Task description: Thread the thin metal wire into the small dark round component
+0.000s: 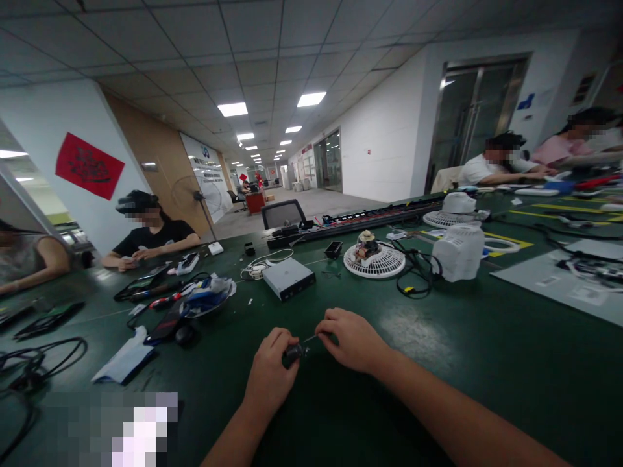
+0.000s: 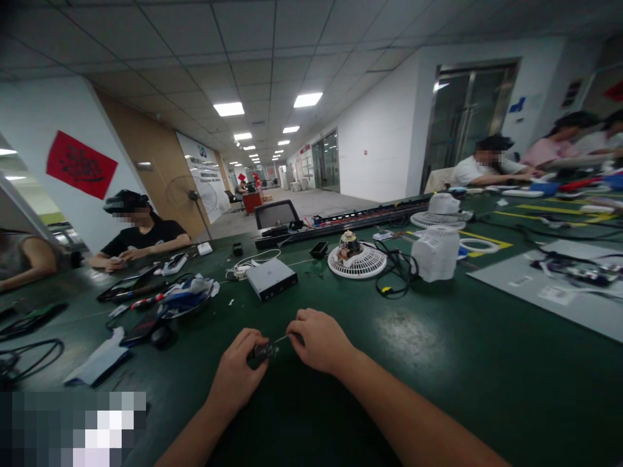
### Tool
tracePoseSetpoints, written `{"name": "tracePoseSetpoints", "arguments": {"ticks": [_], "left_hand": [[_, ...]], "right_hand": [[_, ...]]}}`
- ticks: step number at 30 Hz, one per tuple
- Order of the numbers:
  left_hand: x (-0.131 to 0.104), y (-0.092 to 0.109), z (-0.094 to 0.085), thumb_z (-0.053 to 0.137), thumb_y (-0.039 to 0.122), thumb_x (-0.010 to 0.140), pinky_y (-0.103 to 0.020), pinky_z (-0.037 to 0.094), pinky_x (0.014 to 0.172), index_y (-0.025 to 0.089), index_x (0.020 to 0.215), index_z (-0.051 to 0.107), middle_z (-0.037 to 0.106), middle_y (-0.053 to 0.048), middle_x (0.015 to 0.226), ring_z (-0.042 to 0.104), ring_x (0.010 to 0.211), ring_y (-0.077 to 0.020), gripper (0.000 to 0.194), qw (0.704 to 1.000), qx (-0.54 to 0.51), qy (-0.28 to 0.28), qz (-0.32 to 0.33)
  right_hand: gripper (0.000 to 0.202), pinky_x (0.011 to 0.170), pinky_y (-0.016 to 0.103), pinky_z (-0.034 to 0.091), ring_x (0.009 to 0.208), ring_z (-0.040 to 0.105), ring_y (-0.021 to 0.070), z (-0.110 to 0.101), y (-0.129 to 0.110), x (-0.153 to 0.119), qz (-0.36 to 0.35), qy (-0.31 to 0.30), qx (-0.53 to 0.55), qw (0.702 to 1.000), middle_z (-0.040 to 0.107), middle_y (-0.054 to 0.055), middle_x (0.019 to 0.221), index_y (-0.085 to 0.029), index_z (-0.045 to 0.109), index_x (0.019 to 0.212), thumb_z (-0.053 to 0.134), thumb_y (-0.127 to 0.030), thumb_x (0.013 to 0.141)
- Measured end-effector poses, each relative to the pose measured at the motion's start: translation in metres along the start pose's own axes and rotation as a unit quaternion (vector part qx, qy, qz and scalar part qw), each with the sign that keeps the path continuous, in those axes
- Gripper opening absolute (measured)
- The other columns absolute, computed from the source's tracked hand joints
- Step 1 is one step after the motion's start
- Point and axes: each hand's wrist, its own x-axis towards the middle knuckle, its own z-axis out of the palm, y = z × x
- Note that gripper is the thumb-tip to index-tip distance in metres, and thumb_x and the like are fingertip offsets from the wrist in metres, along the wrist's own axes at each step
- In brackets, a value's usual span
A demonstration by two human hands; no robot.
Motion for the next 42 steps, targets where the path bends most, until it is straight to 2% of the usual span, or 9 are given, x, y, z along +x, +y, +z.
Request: {"name": "tracePoseSetpoints", "arguments": {"ticks": [5,9,15,18,22,26,34,37,42], "left_hand": [[0.0,0.001,0.0,0.056,0.005,0.074,-0.035,0.052,0.078,0.022,0.089,0.061,0.061,-0.005,0.096,0.062,0.09,-0.0214,0.023,1.0,-0.002,0.003,0.002],[0.0,0.001,0.001,0.056,0.006,0.075,-0.034,0.052,0.078,0.022,0.089,0.061,0.061,-0.004,0.096,0.062,0.089,-0.0206,0.021,1.0,0.001,-0.002,-0.005],[0.0,-0.008,0.001,0.058,0.011,0.077,-0.038,0.052,0.083,0.022,0.099,0.063,0.064,-0.005,0.103,0.064,0.094,-0.0228,0.025,0.998,0.01,-0.003,-0.066],[-0.001,-0.013,0.002,0.06,0.017,0.079,-0.041,0.053,0.082,0.021,0.104,0.064,0.066,-0.006,0.102,0.065,0.094,-0.0249,0.026,0.996,0.019,0.002,-0.089],[-0.002,-0.015,0.004,0.057,0.022,0.082,-0.041,0.053,0.08,0.019,0.109,0.063,0.066,-0.01,0.105,0.067,0.093,-0.0267,0.028,0.994,0.035,-0.006,-0.104],[0.0,-0.01,0.003,0.05,0.029,0.088,-0.037,0.05,0.084,0.019,0.116,0.059,0.064,-0.01,0.115,0.065,0.099,-0.025,0.031,0.984,0.053,-0.061,-0.158],[0.0,0.004,-0.004,0.042,0.039,0.093,-0.036,0.047,0.087,0.025,0.126,0.05,0.065,-0.007,0.12,0.063,0.105,-0.0243,0.037,0.975,0.043,-0.116,-0.184],[-0.001,0.003,-0.002,0.047,0.035,0.091,-0.037,0.047,0.088,0.025,0.124,0.052,0.065,-0.007,0.12,0.063,0.105,-0.0245,0.036,0.98,0.023,-0.111,-0.163],[-0.001,0.006,-0.002,0.058,0.025,0.083,-0.035,0.046,0.092,0.026,0.117,0.058,0.066,-0.005,0.117,0.062,0.107,-0.0228,0.034,0.986,-0.041,-0.126,-0.101]], "right_hand": [[0.017,0.075,0.028,0.041,0.086,0.057,0.0178,0.0,0.0,-0.001,-0.021,-0.011,0.043,0.999,0.063,0.004,0.088,-0.021,0.07,0.093,0.054,-0.022,0.087],[0.018,0.073,0.029,0.04,0.085,0.058,0.0181,0.004,0.001,0.0,0.006,0.0,0.025,1.0,0.063,0.004,0.088,-0.022,0.069,0.093,0.052,-0.022,0.089],[0.016,0.063,0.03,0.036,0.074,0.059,0.0199,0.009,0.017,0.004,0.21,0.031,0.005,0.977,0.064,0.006,0.083,-0.019,0.058,0.087,0.055,-0.035,0.087],[0.024,0.058,0.029,0.035,0.069,0.059,0.0198,0.01,0.019,0.006,0.251,0.024,0.034,0.967,0.065,0.006,0.079,-0.018,0.057,0.085,0.062,-0.042,0.083],[0.032,0.055,0.027,0.035,0.066,0.06,0.0177,0.014,0.009,0.006,0.209,-0.028,0.113,0.971,0.067,0.003,0.077,-0.021,0.065,0.084,0.072,-0.05,0.072],[0.015,0.055,0.025,0.037,0.066,0.062,0.0158,0.019,0.002,0.004,0.19,-0.103,0.145,0.966,0.069,0.0,0.071,-0.022,0.072,0.076,0.075,-0.036,0.07],[0.014,0.064,0.024,0.044,0.073,0.065,0.0161,0.027,0.004,0.01,0.19,0.004,0.285,0.94,0.072,0.002,0.08,-0.018,0.074,0.087,0.069,-0.028,0.078],[0.013,0.064,0.024,0.045,0.073,0.064,0.0157,0.03,0.001,0.01,0.16,0.013,0.33,0.93,0.072,0.002,0.079,-0.018,0.074,0.088,0.067,-0.024,0.079],[0.013,0.074,0.025,0.045,0.082,0.063,0.0156,0.034,-0.004,0.007,0.081,0.036,0.315,0.945,0.071,0.001,0.086,-0.021,0.076,0.087,0.066,-0.019,0.08]]}}
